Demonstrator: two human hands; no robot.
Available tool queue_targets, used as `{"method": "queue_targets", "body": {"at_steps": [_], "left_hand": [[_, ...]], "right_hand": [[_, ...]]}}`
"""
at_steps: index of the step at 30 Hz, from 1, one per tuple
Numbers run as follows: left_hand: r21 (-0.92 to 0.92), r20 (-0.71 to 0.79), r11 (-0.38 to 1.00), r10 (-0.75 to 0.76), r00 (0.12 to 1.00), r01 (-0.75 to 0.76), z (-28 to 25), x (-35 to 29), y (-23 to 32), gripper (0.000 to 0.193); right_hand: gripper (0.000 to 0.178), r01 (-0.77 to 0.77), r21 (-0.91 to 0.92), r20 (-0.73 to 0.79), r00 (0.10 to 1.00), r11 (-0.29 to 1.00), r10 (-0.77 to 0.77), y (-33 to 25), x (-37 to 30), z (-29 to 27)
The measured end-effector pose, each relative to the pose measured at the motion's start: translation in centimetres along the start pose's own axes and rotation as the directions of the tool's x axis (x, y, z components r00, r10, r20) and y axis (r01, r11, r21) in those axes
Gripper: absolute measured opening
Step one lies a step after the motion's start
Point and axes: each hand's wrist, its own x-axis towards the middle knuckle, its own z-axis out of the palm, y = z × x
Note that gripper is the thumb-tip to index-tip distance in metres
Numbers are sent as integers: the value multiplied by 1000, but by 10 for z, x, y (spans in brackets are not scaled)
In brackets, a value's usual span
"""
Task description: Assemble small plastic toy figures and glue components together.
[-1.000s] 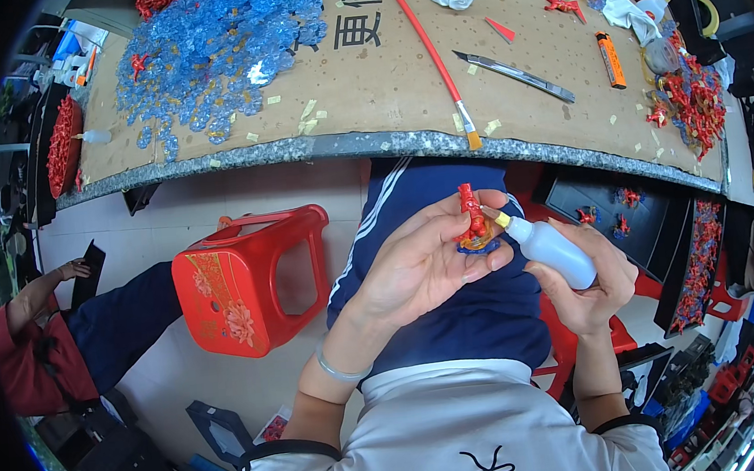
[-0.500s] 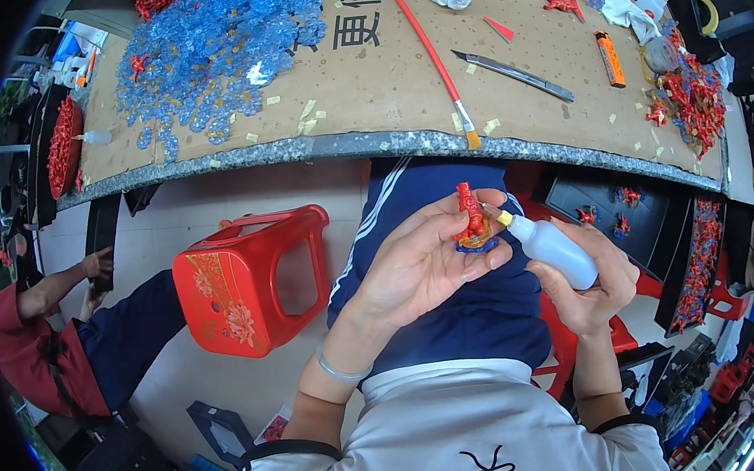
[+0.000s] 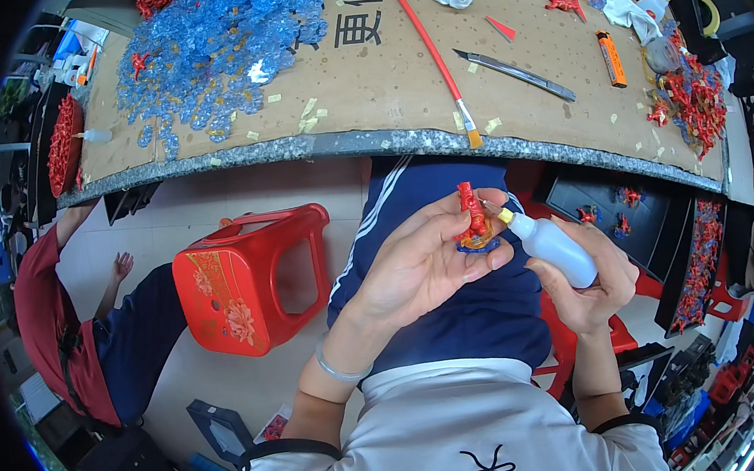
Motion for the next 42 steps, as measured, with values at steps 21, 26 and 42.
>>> {"method": "queue_targets", "body": {"at_steps": [21, 26, 42], "left_hand": [[40, 47, 999, 6, 999, -8, -6, 0, 0, 35], [81, -11, 997, 18, 1000, -17, 1, -2, 0, 38], [132, 76, 989, 52, 996, -62, -7, -1, 2, 38]], "right_hand": [[40, 9, 11, -6, 1000, 1000, -9, 0, -2, -1], [40, 25, 12, -9, 1000, 1000, -25, 0, -1, 1], [38, -263, 250, -384, 857, 932, 345, 152, 65, -20]]}}
